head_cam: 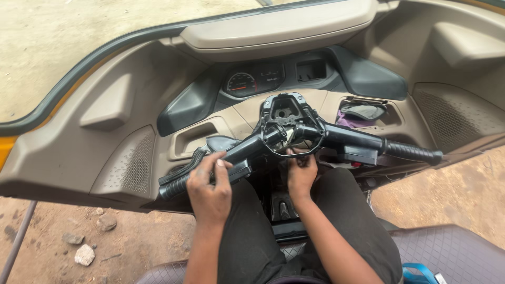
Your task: The person cleans the internal dashboard and handlebar components of an auto-rickshaw using a black cloth.
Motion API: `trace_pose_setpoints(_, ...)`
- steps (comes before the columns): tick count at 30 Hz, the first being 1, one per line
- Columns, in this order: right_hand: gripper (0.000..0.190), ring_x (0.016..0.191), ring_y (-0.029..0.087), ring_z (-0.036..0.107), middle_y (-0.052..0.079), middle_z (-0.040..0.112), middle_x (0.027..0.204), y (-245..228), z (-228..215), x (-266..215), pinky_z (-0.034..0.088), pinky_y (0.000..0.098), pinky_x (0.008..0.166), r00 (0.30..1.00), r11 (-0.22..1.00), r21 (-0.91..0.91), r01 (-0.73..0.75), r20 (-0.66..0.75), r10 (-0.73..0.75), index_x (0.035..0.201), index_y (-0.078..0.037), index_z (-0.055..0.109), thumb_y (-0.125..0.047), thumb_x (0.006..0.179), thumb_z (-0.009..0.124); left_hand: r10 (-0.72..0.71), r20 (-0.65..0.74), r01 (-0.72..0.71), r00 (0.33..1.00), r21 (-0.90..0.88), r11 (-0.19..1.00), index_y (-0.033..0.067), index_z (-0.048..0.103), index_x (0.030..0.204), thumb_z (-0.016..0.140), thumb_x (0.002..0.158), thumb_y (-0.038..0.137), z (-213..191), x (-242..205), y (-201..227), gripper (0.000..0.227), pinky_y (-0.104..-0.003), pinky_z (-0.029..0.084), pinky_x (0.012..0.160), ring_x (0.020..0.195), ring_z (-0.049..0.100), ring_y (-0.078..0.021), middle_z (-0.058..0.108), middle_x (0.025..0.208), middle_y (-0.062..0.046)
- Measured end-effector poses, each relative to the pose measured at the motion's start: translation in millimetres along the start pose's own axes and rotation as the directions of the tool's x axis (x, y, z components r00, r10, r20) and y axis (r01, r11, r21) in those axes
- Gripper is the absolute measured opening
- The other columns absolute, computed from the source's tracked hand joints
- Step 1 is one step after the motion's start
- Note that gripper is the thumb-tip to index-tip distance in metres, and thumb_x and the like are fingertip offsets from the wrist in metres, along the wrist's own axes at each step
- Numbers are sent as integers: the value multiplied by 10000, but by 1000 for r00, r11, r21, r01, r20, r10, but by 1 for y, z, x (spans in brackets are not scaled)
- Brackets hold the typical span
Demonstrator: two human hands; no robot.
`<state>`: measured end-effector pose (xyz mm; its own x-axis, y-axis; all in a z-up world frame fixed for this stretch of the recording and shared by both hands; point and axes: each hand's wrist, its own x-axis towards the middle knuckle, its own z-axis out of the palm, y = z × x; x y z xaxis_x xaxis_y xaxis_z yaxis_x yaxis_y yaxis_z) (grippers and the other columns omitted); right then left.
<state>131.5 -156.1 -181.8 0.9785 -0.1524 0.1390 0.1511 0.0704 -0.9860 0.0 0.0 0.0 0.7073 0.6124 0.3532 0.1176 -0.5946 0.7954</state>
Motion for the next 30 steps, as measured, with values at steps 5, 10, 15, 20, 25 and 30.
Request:
trace_pose_setpoints(5, 171, 813, 99, 623, 31, 676, 881, 2, 28, 12, 516, 247, 754, 978, 978, 186, -98, -165, 130, 927, -11, 616, -94, 924, 765, 230, -115, -159, 966, 435, 886, 65, 734, 983, 593, 926, 104, -1, 27, -66, 157, -446, 461, 910, 949, 685, -307, 750, 986, -101)
trace_pose_setpoints(10, 177, 848, 130, 614, 54, 682, 897, 1, 34, 18, 495, 270, 830, 978, 998, 2, 63, -199, -61, 859, 11, 623, -71, 944, 754, 149, -136, -44, 980, 575, 817, 41, 719, 982, 555, 954, 131, 19, 24, -110, 189, -451, 488, 852, 891, 687, -326, 734, 1001, -128)
trace_pose_setpoints(15, 221, 858, 143, 610, 74, 649, 910, 2, 34, 10, 502, 280, 835, 956, 971, -122, 204, -190, -225, 877, 2, 579, -103, 965, 752, 187, -158, -59, 970, 592, 804, 24, 712, 978, 564, 928, 118, 22, 21, -113, 182, -449, 488, 825, 875, 682, -331, 727, 985, -126)
trace_pose_setpoints(20, 165, 877, 230, 645, 119, 670, 973, -3, 22, 8, 516, 327, 820, 938, 908, -294, 298, -84, -336, 956, -2, 616, -75, 939, 762, 218, -172, -80, 961, 580, 811, 21, 711, 992, 559, 929, 106, 21, 20, -109, 185, -438, 491, 827, 867, 685, -310, 724, 977, -124)
trace_pose_setpoints(25, 143, 965, 285, 667, 136, 665, 1050, 4, 21, 4, 536, 375, 858, 896, 849, -326, 416, -11, -443, 1051, -4, 599, -15, 953, 702, 182, -164, -56, 970, 576, 815, 27, 710, 993, 567, 914, 108, 20, 20, -106, 183, -445, 495, 832, 880, 688, -317, 720, 975, -120)
trace_pose_setpoints(30, 132, 1017, 372, 658, 160, 649, 1070, 13, 2, 15, 548, 421, 887, 765, 653, -423, 628, 177, -620, 1058, -5, 589, 2, 959, 676, 142, -207, -46, 968, 409, 912, 4, 673, 1103, 524, 882, 53, 14, 25, -96, 271, -451, 495, 855, 970, 671, -336, 708, 1069, -140)
